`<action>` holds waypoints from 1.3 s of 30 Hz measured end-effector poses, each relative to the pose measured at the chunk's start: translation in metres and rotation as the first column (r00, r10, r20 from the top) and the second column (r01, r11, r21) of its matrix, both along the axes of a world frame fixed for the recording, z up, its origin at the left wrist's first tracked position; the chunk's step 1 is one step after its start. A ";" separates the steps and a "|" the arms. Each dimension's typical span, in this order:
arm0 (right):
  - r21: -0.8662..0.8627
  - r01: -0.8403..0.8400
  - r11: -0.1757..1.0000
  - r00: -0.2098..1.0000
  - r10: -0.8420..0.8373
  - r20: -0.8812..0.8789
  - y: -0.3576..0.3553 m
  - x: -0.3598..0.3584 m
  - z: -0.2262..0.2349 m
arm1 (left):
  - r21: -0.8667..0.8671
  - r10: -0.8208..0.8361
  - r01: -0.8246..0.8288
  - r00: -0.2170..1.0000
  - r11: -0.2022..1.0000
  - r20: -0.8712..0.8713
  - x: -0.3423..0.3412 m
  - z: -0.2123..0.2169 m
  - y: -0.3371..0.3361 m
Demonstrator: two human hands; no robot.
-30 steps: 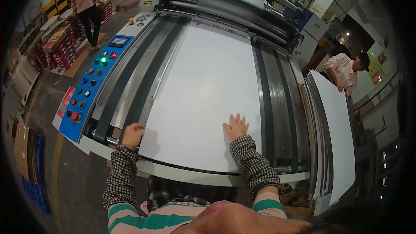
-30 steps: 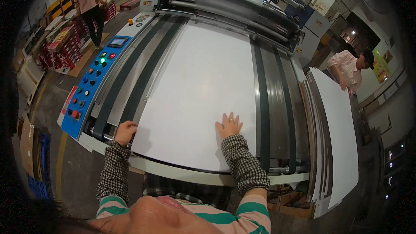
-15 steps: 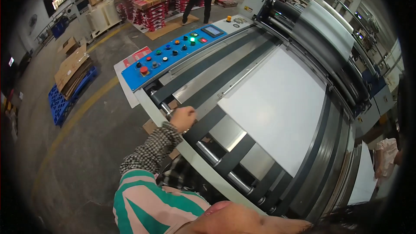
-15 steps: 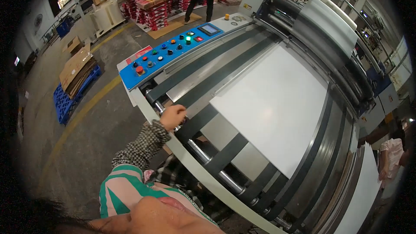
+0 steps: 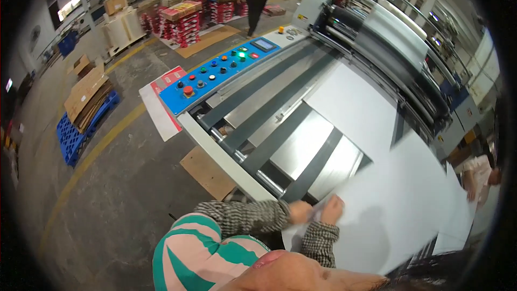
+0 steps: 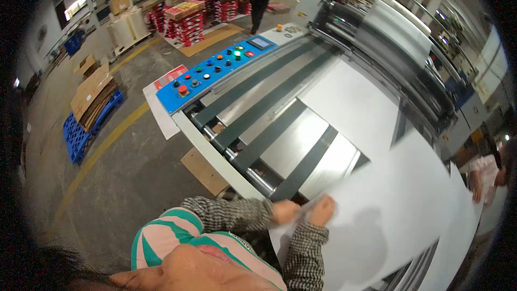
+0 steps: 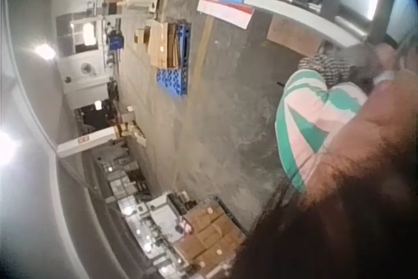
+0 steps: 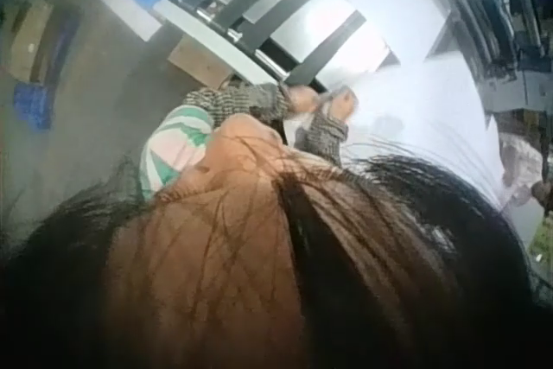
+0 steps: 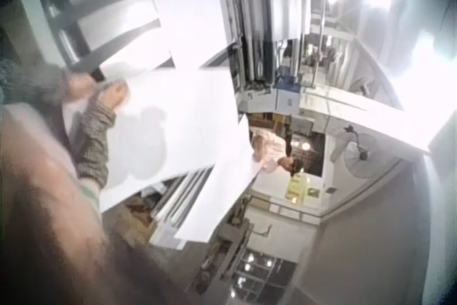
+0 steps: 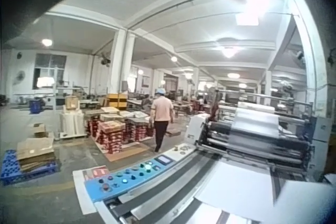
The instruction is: Manually feeding white paper sheets into a processing or laminating machine in an industrial setting.
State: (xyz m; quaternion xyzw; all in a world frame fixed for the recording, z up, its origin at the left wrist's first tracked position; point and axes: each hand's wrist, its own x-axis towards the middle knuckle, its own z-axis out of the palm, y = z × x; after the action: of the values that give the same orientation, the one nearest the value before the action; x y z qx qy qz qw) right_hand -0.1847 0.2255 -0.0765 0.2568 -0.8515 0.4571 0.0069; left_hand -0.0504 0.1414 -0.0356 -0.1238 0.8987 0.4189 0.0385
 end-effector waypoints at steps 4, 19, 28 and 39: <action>0.085 -0.127 0.988 0.991 0.131 -0.034 0.006 -0.009 -0.004 | -0.027 0.387 -0.393 0.887 0.919 0.251 0.042 -0.014 -0.070; 0.680 0.041 0.732 0.995 0.029 -0.092 0.056 0.045 0.018 | 0.788 0.570 -0.526 0.772 0.321 0.283 0.210 -0.009 -0.109; 0.701 -0.041 0.712 0.990 0.122 -0.065 0.005 -0.023 0.023 | 0.703 0.574 -0.581 0.763 0.409 0.296 0.153 0.000 -0.156; 0.419 -0.309 0.854 0.515 0.521 -0.681 0.042 -0.198 -0.016 | 0.110 0.849 -0.857 0.466 0.503 -0.250 0.116 0.023 -0.188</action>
State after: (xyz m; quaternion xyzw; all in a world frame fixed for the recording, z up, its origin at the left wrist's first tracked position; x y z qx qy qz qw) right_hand -0.3824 0.2677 -0.0926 0.6233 -0.7254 0.1801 0.2299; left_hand 0.0655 -0.0467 -0.0129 -0.4968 0.7195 0.3809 -0.3007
